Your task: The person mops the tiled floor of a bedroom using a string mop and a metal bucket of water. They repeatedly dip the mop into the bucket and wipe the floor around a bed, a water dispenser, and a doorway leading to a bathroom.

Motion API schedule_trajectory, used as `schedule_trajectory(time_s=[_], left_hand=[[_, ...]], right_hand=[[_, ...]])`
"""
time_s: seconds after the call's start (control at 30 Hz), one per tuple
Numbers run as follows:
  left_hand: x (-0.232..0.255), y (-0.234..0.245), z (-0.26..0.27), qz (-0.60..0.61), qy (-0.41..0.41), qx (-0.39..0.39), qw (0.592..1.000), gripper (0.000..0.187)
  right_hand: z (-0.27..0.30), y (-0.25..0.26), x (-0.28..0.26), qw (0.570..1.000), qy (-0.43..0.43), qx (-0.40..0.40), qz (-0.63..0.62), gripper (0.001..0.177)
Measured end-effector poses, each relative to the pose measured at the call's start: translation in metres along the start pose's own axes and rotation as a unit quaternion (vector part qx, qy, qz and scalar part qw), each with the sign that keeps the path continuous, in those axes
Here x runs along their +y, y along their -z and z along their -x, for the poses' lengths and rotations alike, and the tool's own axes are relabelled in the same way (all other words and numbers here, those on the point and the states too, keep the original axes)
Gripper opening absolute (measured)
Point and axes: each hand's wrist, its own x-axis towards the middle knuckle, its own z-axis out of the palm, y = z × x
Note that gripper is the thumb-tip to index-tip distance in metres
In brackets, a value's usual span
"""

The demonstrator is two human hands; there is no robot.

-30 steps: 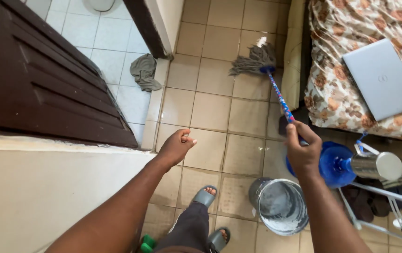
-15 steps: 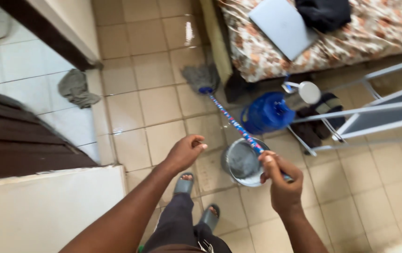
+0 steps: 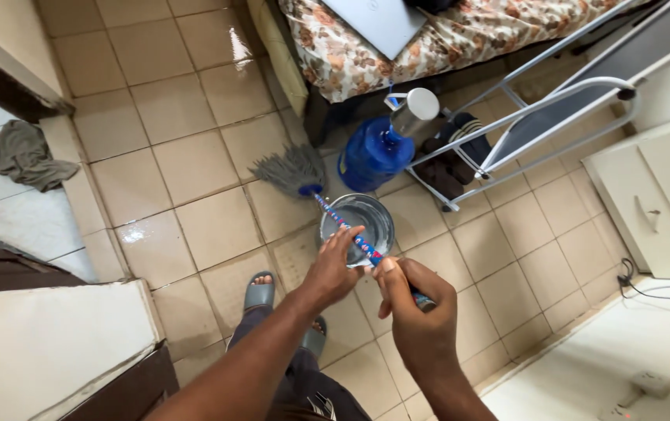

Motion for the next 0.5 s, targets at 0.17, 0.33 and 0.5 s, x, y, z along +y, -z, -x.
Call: schedule_trajectory(time_s=[0.17,0.33,0.5], left_hand=[[0.012,0.006,-0.003,0.002,0.043,-0.017,0.999,0.047],[0.041,0.045,-0.003,0.019,0.110,-0.031,0.993,0.023],[0.016,0.059,-0.021,-0.053,0.017,-0.053,0.997,0.022]], right_hand=[[0.004,-0.002,-0.021,0.993,-0.072,0.035,-0.081,0.036],[-0.006,-0.001,-0.029,0.993,-0.081,-0.030,-0.076,0.030],[-0.027,-0.007,-0.036,0.968,0.172,-0.178,0.036,0.031]])
